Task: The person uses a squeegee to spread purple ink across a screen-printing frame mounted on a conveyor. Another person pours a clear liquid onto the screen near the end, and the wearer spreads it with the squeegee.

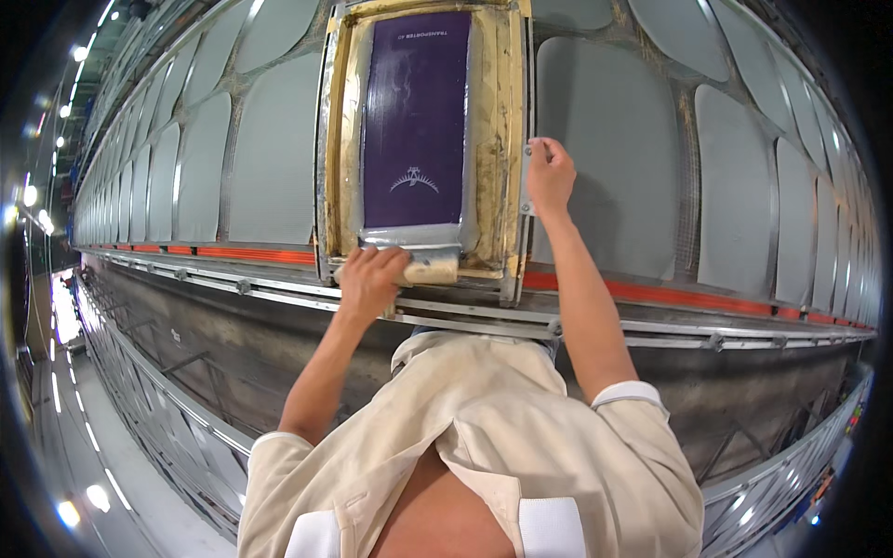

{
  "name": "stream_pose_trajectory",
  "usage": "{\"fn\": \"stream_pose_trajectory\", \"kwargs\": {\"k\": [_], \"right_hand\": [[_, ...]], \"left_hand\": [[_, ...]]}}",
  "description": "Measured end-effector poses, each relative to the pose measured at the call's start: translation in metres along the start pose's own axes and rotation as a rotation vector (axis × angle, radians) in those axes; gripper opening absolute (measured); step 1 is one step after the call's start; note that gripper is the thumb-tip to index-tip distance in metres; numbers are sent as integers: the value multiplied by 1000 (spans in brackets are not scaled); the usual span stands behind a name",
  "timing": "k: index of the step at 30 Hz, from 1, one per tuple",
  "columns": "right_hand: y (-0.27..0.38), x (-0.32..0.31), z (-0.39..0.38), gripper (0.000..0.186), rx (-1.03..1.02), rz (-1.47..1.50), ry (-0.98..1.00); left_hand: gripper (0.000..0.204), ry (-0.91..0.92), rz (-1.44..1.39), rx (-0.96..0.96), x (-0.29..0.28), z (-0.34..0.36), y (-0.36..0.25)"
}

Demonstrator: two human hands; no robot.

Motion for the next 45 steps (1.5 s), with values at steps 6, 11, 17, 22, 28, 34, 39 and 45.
{"fn": "stream_pose_trajectory", "kwargs": {"k": [6, 11, 17, 22, 28, 34, 39, 45], "right_hand": [[-2, 20, -1, 29, 108, -101, -28], [-12, 32, 4, 27, 28, -119, -64], [9, 27, -2, 33, 159, -174, -41], [0, 27, -5, 29, 174, -127, -48], [-2, 26, -8, 28, 163, -82, -50], [-6, 25, -4, 30, 106, -134, -43], [-3, 23, 3, 34, 103, -121, -47], [7, 24, 8, 35, 98, -116, -33]], "left_hand": [[37, -47, -23, 88, 2, -4, 18], [25, -145, 30, 196, -2, 92, 62], [36, -263, 90, 216, 13, 298, 140], [32, 31, 102, -30, -16, 429, 170], [39, -14, 103, 65, -6, 486, 188], [26, 112, 148, 64, -12, 399, 164], [23, 134, 5, 34, -10, 212, 97], [31, 148, -109, 122, -12, 96, 55]]}}
Point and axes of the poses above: each hand's wrist, its own z-axis towards the middle knuckle, its own x-axis out of the palm, y = z × x, the point moved 3 cm from there along z, towards the middle knuckle, and after that the axes turned 7 degrees about -x, right-handed, at the moved point
